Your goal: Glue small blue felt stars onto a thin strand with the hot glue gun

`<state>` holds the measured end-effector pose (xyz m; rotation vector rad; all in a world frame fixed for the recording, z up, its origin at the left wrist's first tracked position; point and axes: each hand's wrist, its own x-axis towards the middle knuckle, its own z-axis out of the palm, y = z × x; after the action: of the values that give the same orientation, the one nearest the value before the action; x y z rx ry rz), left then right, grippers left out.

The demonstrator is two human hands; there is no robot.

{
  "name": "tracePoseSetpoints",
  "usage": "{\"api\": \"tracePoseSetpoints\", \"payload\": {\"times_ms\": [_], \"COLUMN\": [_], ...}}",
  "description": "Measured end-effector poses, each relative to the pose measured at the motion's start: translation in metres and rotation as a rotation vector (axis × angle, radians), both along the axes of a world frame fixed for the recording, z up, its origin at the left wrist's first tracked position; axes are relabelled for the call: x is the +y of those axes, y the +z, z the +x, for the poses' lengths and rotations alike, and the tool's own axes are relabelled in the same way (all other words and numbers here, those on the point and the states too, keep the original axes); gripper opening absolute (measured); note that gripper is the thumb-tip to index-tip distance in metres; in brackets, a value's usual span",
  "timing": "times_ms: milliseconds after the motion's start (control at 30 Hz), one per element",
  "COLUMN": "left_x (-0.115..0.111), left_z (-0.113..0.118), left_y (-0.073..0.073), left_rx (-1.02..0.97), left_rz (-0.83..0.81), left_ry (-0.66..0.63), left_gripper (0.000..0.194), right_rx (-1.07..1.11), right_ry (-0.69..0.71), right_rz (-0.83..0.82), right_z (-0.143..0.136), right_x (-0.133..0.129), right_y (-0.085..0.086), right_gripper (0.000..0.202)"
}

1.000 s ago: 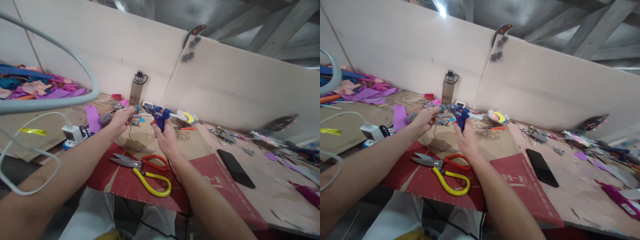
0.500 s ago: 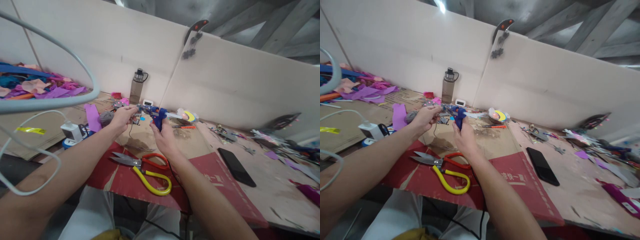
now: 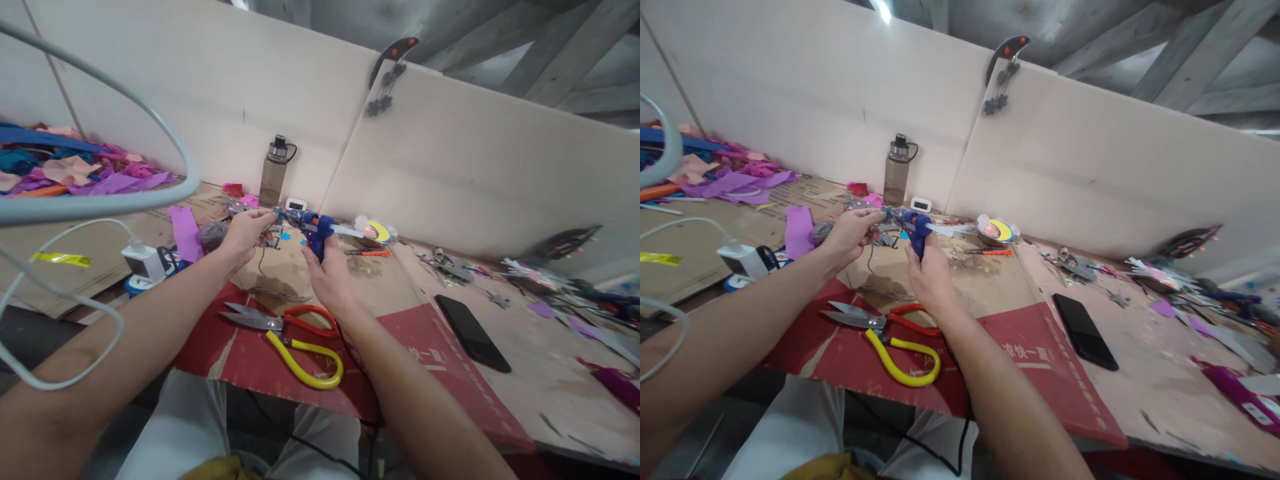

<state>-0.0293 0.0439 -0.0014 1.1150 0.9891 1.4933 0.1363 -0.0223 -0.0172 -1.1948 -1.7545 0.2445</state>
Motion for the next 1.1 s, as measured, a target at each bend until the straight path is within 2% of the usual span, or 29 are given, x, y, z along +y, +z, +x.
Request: {"api": "tracePoseSetpoints", "payload": {"times_ms": [300,667,767,900,1000,1100], "left_x": [0.0,-0.003,-0.001,0.002,0.004,0.005], "left_z": [0.0,0.0,0.001,-0.001,-0.003,-0.004], "left_y": [0.0,0.005,0.001,-0.006,-0.009,-0.009], "left_rx": [-0.01,-0.021,0.039,0.206,0.321,0.308], "left_rz": [0.002,-0.049,0.011,0.134,0.214,0.2], "left_ry": [-0.005,-0.003,0.008,0.086,0.139,0.153], "left_gripper": [0.018,0.016,0.013,0.012,0.012,0.012], "right_rx": [-0.01,0.157,0.091,-0.097,-0.272,-0.398], "right_ry": [-0.009,0.058,0.023,-0.022,0.001,0.037], "right_rz": [-0.002,-0.061,-0.046,0.003,0.08,0.135], "right_z": [0.0,0.002,0.001,0.0,0.0,0.0], "right_x": [-0.002,0.004,0.0,-0.003,-0.005,-0.008], "right_y": [0.001,-0.008,-0.003,0.0,-0.001,-0.001], "right_gripper": [0.032,0.029,0.03,0.037,0.042,0.049]}}
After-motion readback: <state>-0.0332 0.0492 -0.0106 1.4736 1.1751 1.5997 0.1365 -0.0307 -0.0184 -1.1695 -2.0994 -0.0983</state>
